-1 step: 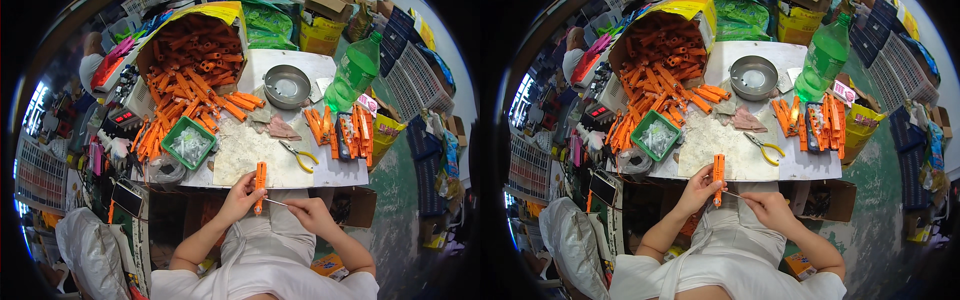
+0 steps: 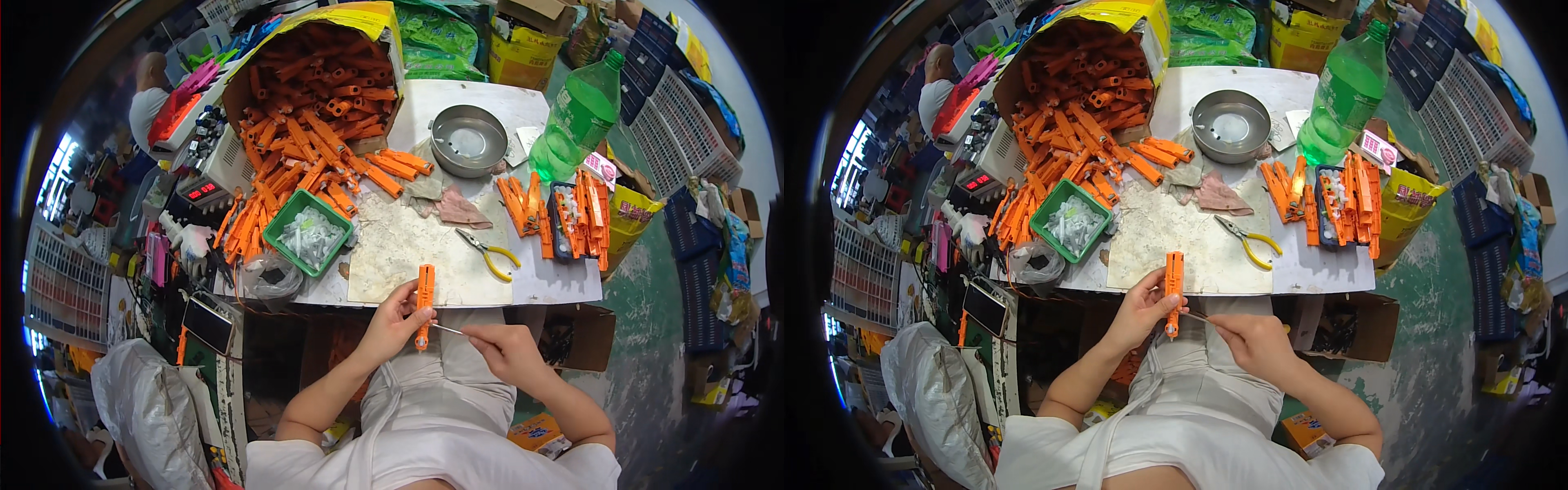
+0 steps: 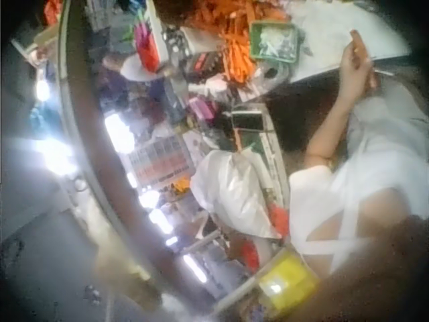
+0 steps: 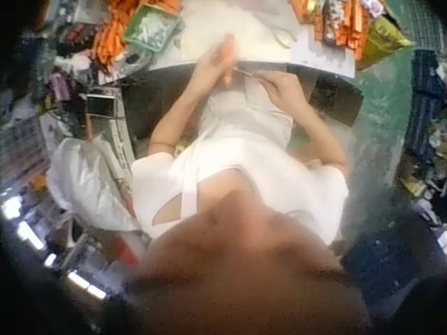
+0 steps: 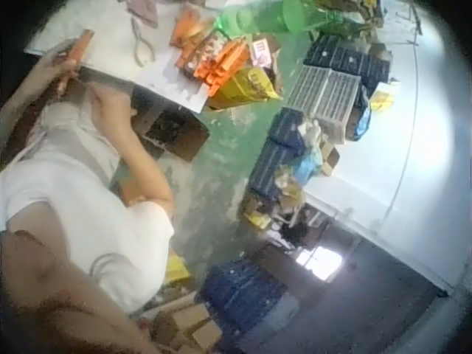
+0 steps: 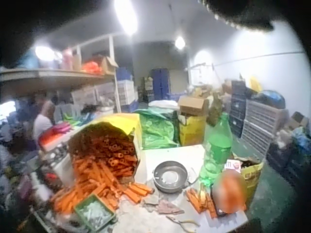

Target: The person assembles orange plastic components by inserting small white cylindrical pieces into them. They use a metal tool to push the white pieces into the orange parts and place the finished assemblies on the table. The person handles the parts one at a time, repeating the insertion process throughout the clip.

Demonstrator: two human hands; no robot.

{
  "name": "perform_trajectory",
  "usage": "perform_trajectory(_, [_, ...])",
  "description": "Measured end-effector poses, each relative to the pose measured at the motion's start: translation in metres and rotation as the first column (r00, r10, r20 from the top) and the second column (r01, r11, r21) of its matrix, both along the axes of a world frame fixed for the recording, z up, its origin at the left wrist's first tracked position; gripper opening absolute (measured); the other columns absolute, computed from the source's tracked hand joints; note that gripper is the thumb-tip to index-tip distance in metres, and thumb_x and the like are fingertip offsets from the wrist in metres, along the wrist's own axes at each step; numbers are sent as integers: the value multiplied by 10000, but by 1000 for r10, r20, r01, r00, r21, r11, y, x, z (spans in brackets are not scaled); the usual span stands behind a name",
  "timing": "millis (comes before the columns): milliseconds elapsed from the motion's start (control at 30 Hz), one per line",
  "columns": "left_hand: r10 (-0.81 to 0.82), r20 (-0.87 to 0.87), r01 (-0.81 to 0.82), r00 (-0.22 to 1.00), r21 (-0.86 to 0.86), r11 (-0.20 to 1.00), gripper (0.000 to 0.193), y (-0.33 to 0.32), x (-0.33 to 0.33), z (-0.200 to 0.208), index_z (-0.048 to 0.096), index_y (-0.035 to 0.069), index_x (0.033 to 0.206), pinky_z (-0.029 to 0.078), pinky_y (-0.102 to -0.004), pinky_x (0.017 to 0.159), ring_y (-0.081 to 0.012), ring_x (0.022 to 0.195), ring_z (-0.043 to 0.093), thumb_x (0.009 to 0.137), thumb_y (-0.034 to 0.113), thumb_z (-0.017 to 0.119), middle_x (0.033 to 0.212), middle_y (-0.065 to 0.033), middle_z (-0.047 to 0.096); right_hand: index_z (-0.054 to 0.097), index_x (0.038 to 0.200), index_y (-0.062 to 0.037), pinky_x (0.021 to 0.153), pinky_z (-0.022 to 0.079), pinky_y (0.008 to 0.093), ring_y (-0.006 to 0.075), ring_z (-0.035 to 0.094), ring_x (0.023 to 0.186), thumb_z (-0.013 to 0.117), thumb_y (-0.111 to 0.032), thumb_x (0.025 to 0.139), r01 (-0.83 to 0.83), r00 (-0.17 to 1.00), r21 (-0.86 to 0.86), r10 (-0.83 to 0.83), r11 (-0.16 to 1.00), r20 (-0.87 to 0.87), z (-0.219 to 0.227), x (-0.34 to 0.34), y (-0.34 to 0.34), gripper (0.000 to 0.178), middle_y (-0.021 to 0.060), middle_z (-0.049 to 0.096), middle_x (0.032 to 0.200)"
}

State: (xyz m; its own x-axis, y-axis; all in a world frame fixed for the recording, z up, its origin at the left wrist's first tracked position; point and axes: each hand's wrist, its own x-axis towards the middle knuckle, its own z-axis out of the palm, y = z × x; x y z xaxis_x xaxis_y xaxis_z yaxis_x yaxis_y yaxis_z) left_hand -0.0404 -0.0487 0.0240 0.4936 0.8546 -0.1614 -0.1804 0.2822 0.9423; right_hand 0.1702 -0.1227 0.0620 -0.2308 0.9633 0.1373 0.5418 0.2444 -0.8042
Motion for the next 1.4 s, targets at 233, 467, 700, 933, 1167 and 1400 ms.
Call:
perform_trajectory(233, [29, -14, -29, 999, -1, 1000, 535, 1, 2, -14, 318, -48, 1354, 530, -322, 838, -154, 927, 596, 910, 99, 578, 1056, -84, 534, 588, 1137, -75, 450, 447, 300, 199, 547, 480, 609, -36, 719, -295, 797, 371, 13, 881, 603, 8, -3, -6, 421, 57, 524, 667])
perform_trajectory(467, [85, 87, -85, 993, 4, 996, 534, 3, 5, -1, 335, -45, 1338, 504, -333, 881, -176, 970, 596, 900, 115, 596, 1066, -105, 553, 648, 1044, -53, 564, 496, 349, 285, 631, 643, 586, -96, 850, 27, 999, 69, -30, 997, 41, 3, 1, -2, 208, 138, 651, 778])
perform_trajectory(700, [90, 57, -94, 994, 74, 993, 516, 1, 8, 1, 349, -37, 1325, 505, -325, 877, -172, 984, 584, 898, 111, 599, 1070, -99, 547, 655, 1030, -55, 573, 492, 369, 300, 633, 652, 583, -124, 871, 45, 999, -36, -45, 998, 7, 9, -1, 0, 187, 154, 647, 768])
perform_trajectory(933, [96, 11, -97, 995, 151, 984, 498, 2, 10, -1, 348, -31, 1324, 513, -330, 867, -171, 1013, 562, 903, 91, 584, 1115, -99, 513, 653, 1028, -47, 563, 487, 362, 292, 627, 626, 582, -127, 875, 50, 999, -35, -50, 998, 19, 13, 0, -1, 187, 149, 635, 731])
perform_trajectory(1167, [70, 3, -70, 998, 161, 985, 497, 2, 8, 0, 345, -28, 1326, 517, -337, 866, -175, 1022, 557, 902, 79, 580, 1144, -101, 494, 648, 1031, -29, 582, 490, 357, 303, 629, 641, 573, -124, 879, 32, 999, -100, -32, 994, 1, 23, 1, 2, 194, 167, 644, 771])
perform_trajectory(1400, [63, 9, -64, 998, 154, 986, 497, 2, 9, 2, 342, -23, 1331, 517, -336, 866, -176, 1024, 555, 905, 81, 577, 1134, -99, 499, 643, 1035, -13, 597, 492, 358, 321, 633, 672, 573, -122, 879, 25, 999, -166, -30, 986, -25, 28, 4, 3, 203, 185, 646, 802])
